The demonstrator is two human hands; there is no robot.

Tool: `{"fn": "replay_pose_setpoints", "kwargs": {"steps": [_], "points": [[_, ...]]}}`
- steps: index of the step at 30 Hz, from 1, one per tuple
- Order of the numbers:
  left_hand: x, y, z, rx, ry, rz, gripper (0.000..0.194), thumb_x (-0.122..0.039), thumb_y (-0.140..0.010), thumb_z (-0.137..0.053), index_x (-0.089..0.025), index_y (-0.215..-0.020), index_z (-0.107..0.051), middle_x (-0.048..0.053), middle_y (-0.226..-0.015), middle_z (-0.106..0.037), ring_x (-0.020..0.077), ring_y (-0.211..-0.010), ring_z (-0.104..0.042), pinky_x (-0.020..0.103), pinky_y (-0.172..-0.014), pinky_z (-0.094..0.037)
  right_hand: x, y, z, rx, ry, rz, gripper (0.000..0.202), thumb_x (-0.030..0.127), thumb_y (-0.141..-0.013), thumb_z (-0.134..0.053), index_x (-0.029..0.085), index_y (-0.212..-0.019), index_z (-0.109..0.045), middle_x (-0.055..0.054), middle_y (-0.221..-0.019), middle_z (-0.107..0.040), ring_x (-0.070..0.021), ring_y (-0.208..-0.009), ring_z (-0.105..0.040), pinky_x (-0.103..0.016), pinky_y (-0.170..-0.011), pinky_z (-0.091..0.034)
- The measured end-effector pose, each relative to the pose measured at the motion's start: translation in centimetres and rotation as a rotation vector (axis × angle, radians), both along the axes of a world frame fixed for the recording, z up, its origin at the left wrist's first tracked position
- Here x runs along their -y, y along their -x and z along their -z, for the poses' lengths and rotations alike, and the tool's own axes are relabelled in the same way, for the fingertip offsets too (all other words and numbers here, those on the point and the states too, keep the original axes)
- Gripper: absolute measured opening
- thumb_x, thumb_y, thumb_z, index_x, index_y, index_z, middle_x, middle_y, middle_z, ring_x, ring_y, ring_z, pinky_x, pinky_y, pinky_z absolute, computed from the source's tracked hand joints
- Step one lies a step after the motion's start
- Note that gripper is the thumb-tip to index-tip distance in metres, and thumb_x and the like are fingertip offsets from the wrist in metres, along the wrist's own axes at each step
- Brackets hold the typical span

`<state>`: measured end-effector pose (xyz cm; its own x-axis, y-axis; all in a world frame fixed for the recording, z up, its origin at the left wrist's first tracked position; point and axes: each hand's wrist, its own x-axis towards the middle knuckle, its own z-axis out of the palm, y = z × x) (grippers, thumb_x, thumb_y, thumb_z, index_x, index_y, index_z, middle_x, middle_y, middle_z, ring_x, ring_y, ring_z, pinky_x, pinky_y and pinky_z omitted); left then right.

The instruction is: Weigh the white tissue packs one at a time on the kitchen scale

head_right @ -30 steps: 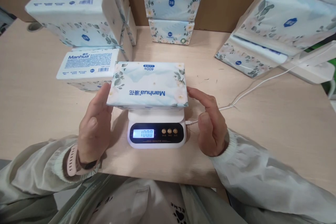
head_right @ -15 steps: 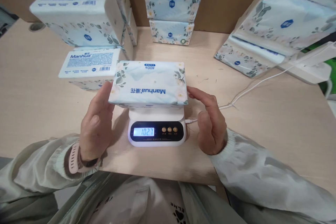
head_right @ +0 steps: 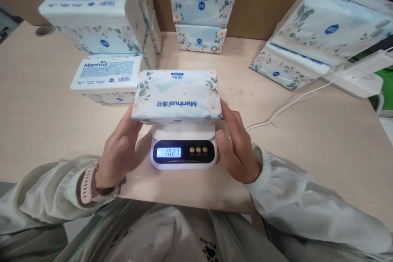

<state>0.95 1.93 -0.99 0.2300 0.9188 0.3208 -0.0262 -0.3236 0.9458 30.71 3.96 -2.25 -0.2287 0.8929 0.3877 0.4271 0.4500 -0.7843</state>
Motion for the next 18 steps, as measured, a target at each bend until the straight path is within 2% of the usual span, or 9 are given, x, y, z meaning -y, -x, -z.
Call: {"fn": "replay_pose_setpoints", "kwargs": {"steps": [3, 6, 9, 11, 13, 15, 16, 18], "points": [[0.3, -0.1, -0.4, -0.032, -0.127, -0.050, 0.065, -0.047, -0.109, -0.052, -0.035, -0.171, -0.038, -0.007, -0.181, -0.029, 0.0338, -0.171, -0.021, 0.056, -0.145, -0.023, 0.1, 0.7, -1.6, -0.010, -0.071, -0.098, 0.068, 0.037, -0.108, -0.048, 0.038, -0.174, -0.029, 0.002, -0.173, -0.046, -0.0305, -0.157, -0.046, -0.053, -0.134, -0.039], [-0.3, 0.1, -1.6, -0.022, -0.331, -0.249, 0.057, -0.048, -0.107, -0.055, -0.043, -0.163, -0.050, -0.019, -0.175, -0.039, 0.0314, -0.171, -0.024, 0.055, -0.145, -0.026, -0.6, 2.6, -4.1, -0.013, -0.163, -0.195, 0.075, 0.044, -0.107, -0.049, 0.038, -0.176, -0.019, 0.004, -0.180, -0.034, -0.0333, -0.161, -0.040, -0.057, -0.138, -0.032], [-2.1, 1.3, -3.0, 0.014, -0.505, -0.467, 0.046, -0.043, -0.103, -0.059, -0.051, -0.148, -0.064, -0.029, -0.160, -0.054, 0.0299, -0.172, -0.016, 0.055, -0.148, -0.019, -2.9, 5.8, -6.8, 0.053, -0.226, -0.294, 0.073, 0.055, -0.109, -0.041, 0.038, -0.176, -0.018, 0.004, -0.181, -0.034, -0.0333, -0.160, -0.043, -0.056, -0.134, -0.040], [-3.6, 2.8, -3.6, 0.009, -0.587, -0.565, 0.041, -0.041, -0.102, -0.058, -0.053, -0.141, -0.068, -0.030, -0.156, -0.058, 0.0316, -0.173, -0.011, 0.060, -0.148, -0.014, -5.3, 8.4, -7.8, 0.085, -0.238, -0.379, 0.075, 0.063, -0.109, -0.031, 0.029, -0.176, -0.020, -0.001, -0.183, -0.029, -0.0331, -0.161, -0.042, -0.053, -0.132, -0.044], [-5.0, 4.5, -3.7, -0.031, -0.546, -0.603, 0.039, -0.041, -0.108, -0.052, -0.055, -0.143, -0.062, -0.032, -0.164, -0.048, 0.0306, -0.172, 0.000, 0.062, -0.146, -0.009, -8.0, 11.1, -7.7, 0.098, -0.211, -0.438, 0.082, 0.070, -0.108, -0.025, 0.023, -0.175, -0.021, -0.003, -0.185, -0.025, -0.0322, -0.163, -0.038, -0.053, -0.132, -0.043], [-6.1, 6.1, -3.3, -0.061, -0.396, -0.597, 0.037, -0.039, -0.113, -0.046, -0.053, -0.146, -0.055, -0.030, -0.174, -0.033, 0.0291, -0.170, 0.012, 0.064, -0.145, -0.004, -10.4, 13.3, -6.8, 0.104, -0.133, -0.454, 0.083, 0.076, -0.106, -0.024, 0.028, -0.174, -0.023, 0.000, -0.184, -0.028, -0.0305, -0.164, -0.036, -0.054, -0.133, -0.041], [-6.6, 6.8, -3.0, -0.062, -0.335, -0.598, 0.034, -0.038, -0.114, -0.047, -0.049, -0.145, -0.056, -0.026, -0.176, -0.031, 0.0302, -0.169, 0.012, 0.066, -0.144, -0.004, -11.3, 14.1, -6.2, 0.104, -0.087, -0.453, 0.082, 0.078, -0.105, -0.026, 0.033, -0.173, -0.025, 0.002, -0.182, -0.032, -0.0299, -0.165, -0.035, -0.055, -0.133, -0.040], [-7.3, 7.7, -2.5, -0.059, -0.301, -0.636, 0.029, -0.038, -0.113, -0.053, -0.040, -0.142, -0.061, -0.016, -0.175, -0.040, 0.0347, -0.171, 0.000, 0.068, -0.143, -0.008, -12.5, 14.8, -5.1, 0.097, -0.023, -0.457, 0.079, 0.080, -0.103, -0.032, 0.038, -0.170, -0.031, 0.002, -0.179, -0.039, -0.0306, -0.164, -0.037, -0.056, -0.133, -0.039]]}}
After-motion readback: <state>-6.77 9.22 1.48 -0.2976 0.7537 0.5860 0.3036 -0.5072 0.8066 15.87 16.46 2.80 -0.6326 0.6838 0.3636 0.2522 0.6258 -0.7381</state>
